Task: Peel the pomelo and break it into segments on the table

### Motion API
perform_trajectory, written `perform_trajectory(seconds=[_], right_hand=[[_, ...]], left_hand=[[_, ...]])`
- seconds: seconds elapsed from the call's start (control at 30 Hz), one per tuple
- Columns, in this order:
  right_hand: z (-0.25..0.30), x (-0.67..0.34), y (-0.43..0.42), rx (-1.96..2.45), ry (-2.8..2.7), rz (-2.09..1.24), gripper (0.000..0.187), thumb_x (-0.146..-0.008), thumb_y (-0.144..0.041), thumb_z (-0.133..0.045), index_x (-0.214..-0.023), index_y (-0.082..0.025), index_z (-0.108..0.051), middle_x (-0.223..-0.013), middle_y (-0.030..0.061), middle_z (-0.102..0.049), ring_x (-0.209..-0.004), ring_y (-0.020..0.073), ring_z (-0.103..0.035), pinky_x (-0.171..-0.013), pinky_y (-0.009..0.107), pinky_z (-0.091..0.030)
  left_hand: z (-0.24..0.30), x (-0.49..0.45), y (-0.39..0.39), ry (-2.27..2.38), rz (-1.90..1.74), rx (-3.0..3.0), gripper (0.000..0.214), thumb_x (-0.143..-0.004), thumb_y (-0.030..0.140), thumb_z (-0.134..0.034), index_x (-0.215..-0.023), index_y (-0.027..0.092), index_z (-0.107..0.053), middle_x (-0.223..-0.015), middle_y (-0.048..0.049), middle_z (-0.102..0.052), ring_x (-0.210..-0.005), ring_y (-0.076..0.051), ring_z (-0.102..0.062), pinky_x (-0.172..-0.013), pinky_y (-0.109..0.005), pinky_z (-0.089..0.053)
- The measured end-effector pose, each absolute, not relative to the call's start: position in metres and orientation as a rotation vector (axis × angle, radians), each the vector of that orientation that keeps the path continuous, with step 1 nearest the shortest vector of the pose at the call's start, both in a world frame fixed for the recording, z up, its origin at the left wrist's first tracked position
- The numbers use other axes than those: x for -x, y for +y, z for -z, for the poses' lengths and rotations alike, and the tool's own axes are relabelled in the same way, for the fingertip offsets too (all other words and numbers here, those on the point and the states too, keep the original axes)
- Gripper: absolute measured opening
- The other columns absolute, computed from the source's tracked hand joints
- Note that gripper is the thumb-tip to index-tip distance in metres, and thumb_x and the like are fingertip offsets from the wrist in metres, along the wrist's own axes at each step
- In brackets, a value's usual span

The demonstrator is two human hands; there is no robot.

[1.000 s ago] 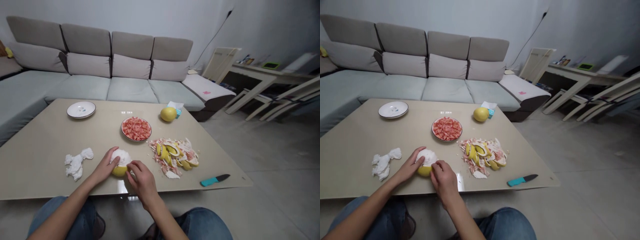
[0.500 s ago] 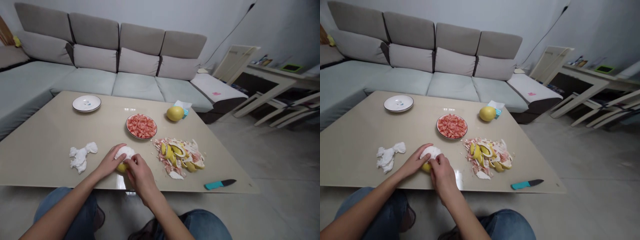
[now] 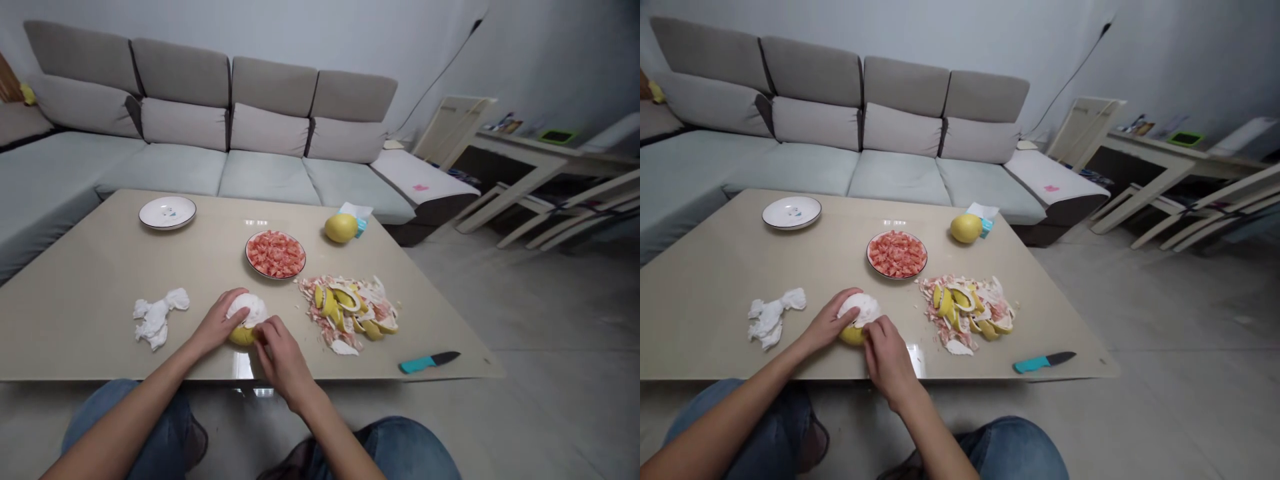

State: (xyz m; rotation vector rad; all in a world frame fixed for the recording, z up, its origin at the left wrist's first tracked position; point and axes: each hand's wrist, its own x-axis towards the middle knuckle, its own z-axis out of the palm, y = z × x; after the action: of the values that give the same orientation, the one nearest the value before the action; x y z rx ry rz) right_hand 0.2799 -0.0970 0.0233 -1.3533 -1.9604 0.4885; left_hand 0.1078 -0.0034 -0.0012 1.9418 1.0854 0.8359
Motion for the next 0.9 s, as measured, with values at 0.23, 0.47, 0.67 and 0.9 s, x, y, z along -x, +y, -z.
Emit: perform_trajectory(seconds=[0.23, 0.47, 0.67, 0.9], right_hand=[[-0.022, -0.292, -0.093, 1.483, -1.778, -0.458, 0.026, -0.086, -0.016, -0.057, -0.111, -0.021, -0.058, -0.109, 0.0081, -0.058, -0.094, 0.02, -0.061, -0.081, 0.03, -0.05], [-0.036, -0.277, -0.091, 1.892, -1.781, -0.36, 0.027, -0.084, -0.036, -0.062, -0.102, -0.016, -0.063, -0.096, 0.0106, -0.072, -0.083, 0.0242, -0.068, -0.07, 0.029, -0.048], [-0.043, -0.266, -0.099, 2.225, -1.763, -0.463, 0.042, -0.09, -0.047, -0.05, -0.11, -0.012, -0.061, -0.082, 0.0146, -0.074, -0.075, 0.0291, -0.071, -0.062, 0.03, -0.044], [-0.024, -0.266, -0.104, 2.011, -1.459, -0.734, 0.058, -0.086, -0.042, -0.055, -0.134, -0.011, -0.046, -0.125, 0.018, -0.063, -0.108, 0.0287, -0.063, -0.085, 0.033, -0.047]], left_hand=[[0.001, -0.108, -0.005, 1.103, -0.838, -1.913, 0.045, -0.093, 0.045, -0.046, -0.129, 0.018, -0.05, -0.133, -0.0112, -0.055, -0.124, -0.025, -0.051, -0.108, -0.04, -0.037], [-0.002, -0.112, -0.012, 1.109, -0.835, -1.94, 0.044, -0.093, 0.043, -0.048, -0.131, 0.02, -0.049, -0.134, -0.0106, -0.054, -0.126, -0.025, -0.047, -0.109, -0.041, -0.035], [-0.002, -0.119, -0.034, 1.175, -0.869, -2.082, 0.045, -0.094, 0.042, -0.049, -0.133, 0.021, -0.047, -0.129, -0.0117, -0.052, -0.122, -0.026, -0.046, -0.106, -0.044, -0.037], [-0.001, -0.124, -0.043, 1.216, -0.89, -2.154, 0.049, -0.089, 0.042, -0.056, -0.134, 0.023, -0.047, -0.127, -0.0117, -0.051, -0.119, -0.029, -0.045, -0.104, -0.048, -0.038]])
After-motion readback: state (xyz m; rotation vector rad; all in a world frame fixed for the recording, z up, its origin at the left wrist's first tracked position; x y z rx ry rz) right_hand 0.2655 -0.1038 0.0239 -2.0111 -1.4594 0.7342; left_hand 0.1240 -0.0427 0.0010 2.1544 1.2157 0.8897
